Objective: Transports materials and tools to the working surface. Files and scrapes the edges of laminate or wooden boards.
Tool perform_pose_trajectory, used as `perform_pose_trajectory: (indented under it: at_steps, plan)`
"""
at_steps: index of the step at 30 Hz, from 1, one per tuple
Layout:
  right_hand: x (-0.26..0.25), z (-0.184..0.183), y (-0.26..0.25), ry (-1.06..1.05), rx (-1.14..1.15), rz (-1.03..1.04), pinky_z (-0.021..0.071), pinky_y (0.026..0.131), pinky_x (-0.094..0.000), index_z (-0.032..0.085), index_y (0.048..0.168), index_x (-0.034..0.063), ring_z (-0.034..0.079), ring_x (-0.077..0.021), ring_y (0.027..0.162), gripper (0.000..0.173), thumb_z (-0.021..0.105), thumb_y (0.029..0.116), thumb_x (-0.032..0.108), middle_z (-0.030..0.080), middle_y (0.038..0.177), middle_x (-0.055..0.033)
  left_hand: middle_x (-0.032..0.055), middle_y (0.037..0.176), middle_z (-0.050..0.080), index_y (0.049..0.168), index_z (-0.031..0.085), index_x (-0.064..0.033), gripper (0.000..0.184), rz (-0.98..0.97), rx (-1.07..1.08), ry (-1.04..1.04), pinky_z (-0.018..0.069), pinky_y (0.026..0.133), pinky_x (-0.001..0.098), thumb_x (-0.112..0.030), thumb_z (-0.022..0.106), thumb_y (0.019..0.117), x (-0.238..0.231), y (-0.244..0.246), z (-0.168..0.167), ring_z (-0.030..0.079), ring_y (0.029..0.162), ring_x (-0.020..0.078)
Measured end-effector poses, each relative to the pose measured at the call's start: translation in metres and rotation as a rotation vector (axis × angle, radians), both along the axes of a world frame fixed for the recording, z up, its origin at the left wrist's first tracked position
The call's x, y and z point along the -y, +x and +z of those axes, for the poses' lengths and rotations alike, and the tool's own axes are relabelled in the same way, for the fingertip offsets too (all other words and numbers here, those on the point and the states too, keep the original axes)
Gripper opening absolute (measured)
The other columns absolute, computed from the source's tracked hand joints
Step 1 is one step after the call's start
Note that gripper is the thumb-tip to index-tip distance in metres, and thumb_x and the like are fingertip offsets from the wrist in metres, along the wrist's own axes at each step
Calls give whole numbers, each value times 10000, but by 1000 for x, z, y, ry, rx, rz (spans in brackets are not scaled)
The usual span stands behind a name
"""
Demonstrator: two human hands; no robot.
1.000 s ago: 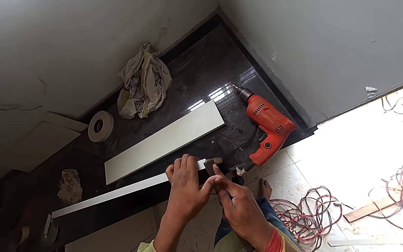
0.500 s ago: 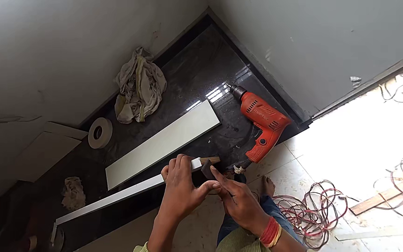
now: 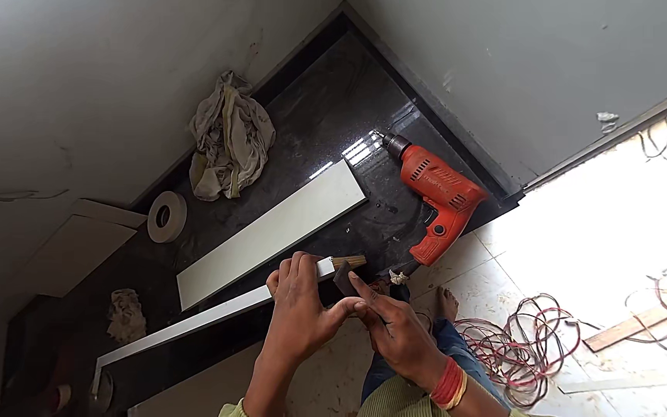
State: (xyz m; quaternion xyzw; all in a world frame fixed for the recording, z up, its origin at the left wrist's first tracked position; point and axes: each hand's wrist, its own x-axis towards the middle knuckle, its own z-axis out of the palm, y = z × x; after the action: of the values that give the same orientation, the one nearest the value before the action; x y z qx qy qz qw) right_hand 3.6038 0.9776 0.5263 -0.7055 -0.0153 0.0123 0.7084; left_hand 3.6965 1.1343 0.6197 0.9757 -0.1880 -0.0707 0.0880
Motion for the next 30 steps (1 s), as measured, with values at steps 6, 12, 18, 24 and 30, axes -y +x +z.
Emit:
perform_pose_trajectory:
  at_steps: [6,12,18,24,30]
  plan:
    - [-2,-2,3,28,24,-6,561,655,-282,528,1513,148,606,-105,658,496,446,1095,402,702,925,-89,45,1061,624,1137,638,-91,1027,0,0,1,373,927,543,-992,380,718,0,0,0,569,1039,245]
    - [5,-1,6,3,30,12,565,677,-285,545,1504,168,620,-109,679,479,453,1094,398,714,936,-87,61,1093,632,1162,635,-76,1040,-13,-6,20,379,933,551,-986,369,734,1,1,1,573,1063,258]
    - [5,4,4,-110,49,-16,580,812,-290,575,1480,163,696,-115,855,464,470,1089,390,744,981,-69,100,1106,634,1140,629,-52,982,-5,5,50,370,960,576,-931,363,795,5,-3,0,579,1096,300]
    - [8,17,3,-233,3,-15,584,761,-317,560,1494,191,691,-127,825,451,458,1090,363,737,953,-39,87,1118,627,1154,630,-70,930,35,-12,46,347,991,580,-897,350,836,6,-7,-1,566,1126,289]
    - [5,24,3,-252,-36,-41,591,770,-344,583,1474,180,708,-153,833,452,449,1091,378,745,960,-51,94,1109,631,1150,633,-62,909,46,5,40,349,986,590,-878,373,843,7,-6,-2,573,1115,300]
